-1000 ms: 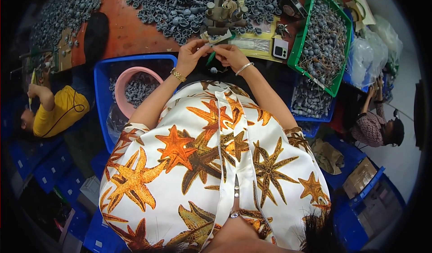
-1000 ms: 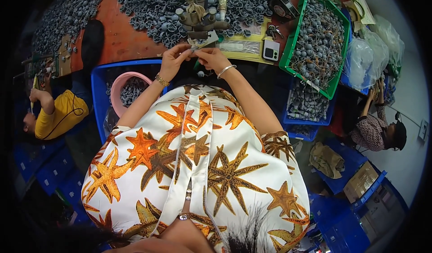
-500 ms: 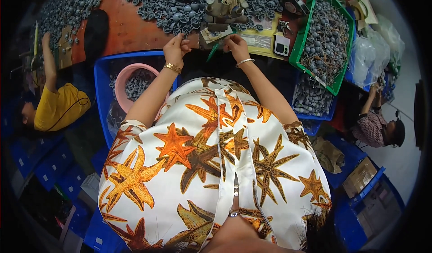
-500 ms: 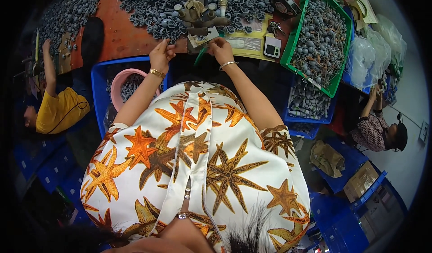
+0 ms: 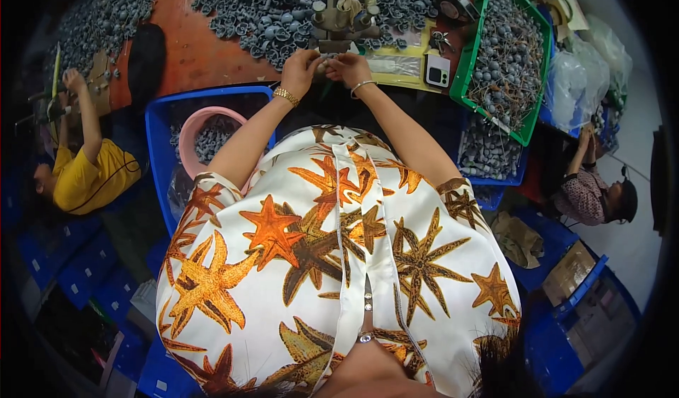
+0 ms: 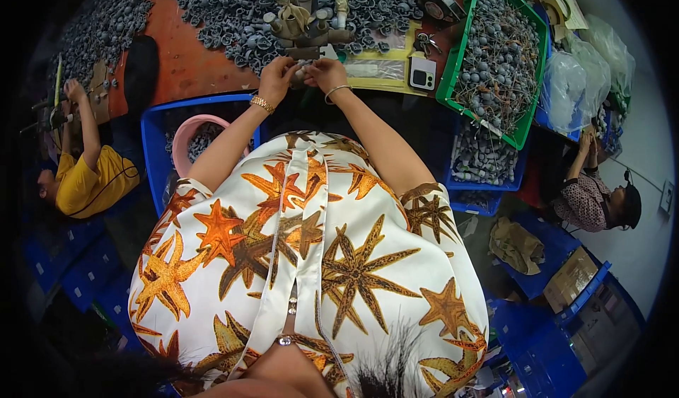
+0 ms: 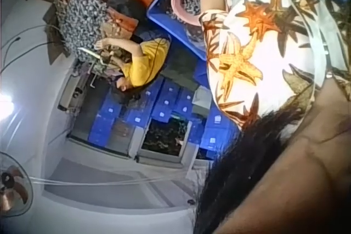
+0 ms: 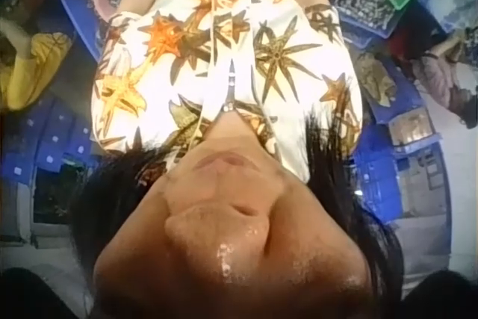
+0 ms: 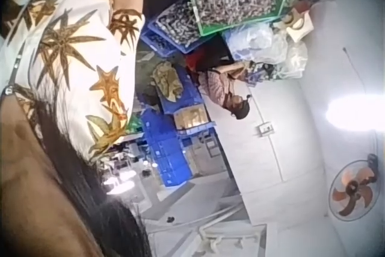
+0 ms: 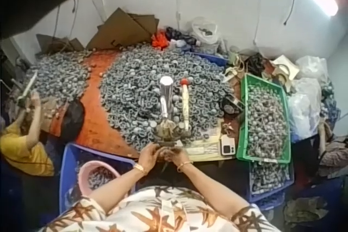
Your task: Assembling small gray plastic components by inserting green pins and using a manual press tool at a factory workbench.
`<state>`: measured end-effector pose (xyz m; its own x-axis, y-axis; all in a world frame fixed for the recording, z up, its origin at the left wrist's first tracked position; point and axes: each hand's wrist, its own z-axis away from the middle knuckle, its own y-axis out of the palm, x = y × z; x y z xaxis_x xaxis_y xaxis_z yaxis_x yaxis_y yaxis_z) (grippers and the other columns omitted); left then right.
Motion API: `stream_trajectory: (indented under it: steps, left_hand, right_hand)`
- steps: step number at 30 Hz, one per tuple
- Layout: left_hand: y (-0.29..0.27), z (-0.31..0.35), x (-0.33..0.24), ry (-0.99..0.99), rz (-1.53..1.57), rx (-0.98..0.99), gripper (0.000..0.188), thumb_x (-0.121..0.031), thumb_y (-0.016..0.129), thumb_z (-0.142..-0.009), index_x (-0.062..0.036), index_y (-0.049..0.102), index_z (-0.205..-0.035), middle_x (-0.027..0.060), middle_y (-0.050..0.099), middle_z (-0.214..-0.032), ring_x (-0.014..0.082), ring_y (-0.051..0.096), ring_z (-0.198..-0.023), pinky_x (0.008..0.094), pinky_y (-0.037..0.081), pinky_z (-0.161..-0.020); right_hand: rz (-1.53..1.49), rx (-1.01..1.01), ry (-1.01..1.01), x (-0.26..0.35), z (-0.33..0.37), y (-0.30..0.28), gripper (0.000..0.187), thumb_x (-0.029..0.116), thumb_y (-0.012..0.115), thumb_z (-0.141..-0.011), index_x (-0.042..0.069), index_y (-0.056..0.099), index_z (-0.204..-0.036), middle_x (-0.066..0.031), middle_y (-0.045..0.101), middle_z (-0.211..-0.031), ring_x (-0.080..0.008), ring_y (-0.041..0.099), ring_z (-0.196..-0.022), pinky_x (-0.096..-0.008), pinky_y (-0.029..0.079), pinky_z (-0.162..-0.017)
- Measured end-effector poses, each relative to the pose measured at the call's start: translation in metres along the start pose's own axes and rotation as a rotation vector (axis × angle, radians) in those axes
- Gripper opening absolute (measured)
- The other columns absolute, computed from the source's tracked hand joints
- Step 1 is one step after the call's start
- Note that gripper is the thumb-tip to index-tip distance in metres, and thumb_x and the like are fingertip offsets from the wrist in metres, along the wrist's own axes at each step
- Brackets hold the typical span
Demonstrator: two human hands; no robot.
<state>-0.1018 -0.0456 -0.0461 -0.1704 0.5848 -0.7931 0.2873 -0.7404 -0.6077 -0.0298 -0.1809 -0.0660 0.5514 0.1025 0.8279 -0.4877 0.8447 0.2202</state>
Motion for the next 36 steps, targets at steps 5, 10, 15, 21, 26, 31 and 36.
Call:
stream_trajectory:
  steps: [5,10,15,21,26,31,36]
  left_hand:
    - [0.008,-0.006,0.007,0.114,-0.131,-0.051,0.011,-0.012,0.061,-0.073,-0.004,0.059,-0.081,0.013,0.055,-0.074,0.0306,0.054,-0.071,0.0376,0.043,-0.061]
    - [0.008,-0.005,0.018,0.193,-0.126,-0.033,0.012,-0.01,0.062,-0.072,-0.0049,0.061,-0.083,0.0118,0.054,-0.075,0.0295,0.055,-0.07,0.0366,0.044,-0.06]
    - [0.004,-0.014,0.011,0.366,-0.193,0.06,0.016,-0.009,0.061,-0.073,-0.007,0.063,-0.088,0.0102,0.054,-0.077,0.0283,0.055,-0.068,0.0347,0.045,-0.059]
    - [0.021,-0.005,0.007,0.178,-0.2,-0.071,0.015,-0.011,0.06,-0.074,-0.0093,0.065,-0.088,0.0086,0.057,-0.08,0.0271,0.057,-0.072,0.0364,0.045,-0.062]
    - [0.02,-0.005,0.013,0.173,-0.2,-0.09,0.016,-0.01,0.06,-0.074,-0.0091,0.064,-0.089,0.0089,0.057,-0.079,0.0269,0.057,-0.071,0.0349,0.046,-0.061]
    - [0.016,-0.005,0.009,0.075,-0.157,-0.047,0.01,-0.015,0.06,-0.075,-0.0102,0.064,-0.083,0.0095,0.056,-0.08,0.0271,0.057,-0.072,0.0361,0.046,-0.061]
    - [-0.01,0.005,-0.003,-0.003,-0.337,0.124,0.016,-0.016,0.059,-0.076,-0.0029,0.063,-0.084,0.0111,0.059,-0.067,0.0255,0.055,-0.056,0.0348,0.044,-0.052]
  right_hand:
    - [0.704,-0.195,-0.063,-0.003,-0.012,-0.001,0.021,0.017,0.065,-0.074,-0.003,0.061,-0.078,-0.0072,0.062,-0.065,-0.0151,0.061,-0.058,-0.026,0.047,-0.05]
    - [0.94,-0.261,-0.119,0.005,-0.017,-0.016,0.022,0.024,0.066,-0.07,0.002,0.064,-0.075,-0.0077,0.063,-0.065,-0.019,0.061,-0.06,-0.0302,0.048,-0.055]
    - [0.318,-0.237,-0.365,0.064,-0.05,-0.079,0.024,0.025,0.062,-0.078,0.002,0.062,-0.085,-0.004,0.06,-0.08,-0.0123,0.057,-0.073,-0.0268,0.046,-0.056]
    - [-0.019,-0.002,-0.292,0.195,-0.011,-0.031,0.033,0.017,0.052,-0.085,0.003,0.049,-0.114,-0.0007,0.052,-0.072,-0.0071,0.045,-0.056,-0.0214,0.037,-0.048]
    - [0.503,-0.015,-0.878,0.152,0.098,-0.022,0.016,0.008,0.068,-0.072,0.003,0.057,-0.083,-0.007,0.059,-0.089,-0.0169,0.056,-0.09,-0.0282,0.044,-0.077]
    - [1.031,0.153,-1.153,0.095,0.132,-0.033,0.026,0.008,0.073,-0.06,0.005,0.055,-0.079,-0.0078,0.056,-0.093,-0.0279,0.052,-0.101,-0.0389,0.041,-0.088]
    - [0.559,-0.192,-1.093,0.166,0.136,-0.044,0.032,0.009,0.07,-0.068,0.004,0.06,-0.099,-0.0083,0.062,-0.092,-0.0174,0.06,-0.083,-0.0265,0.047,-0.073]
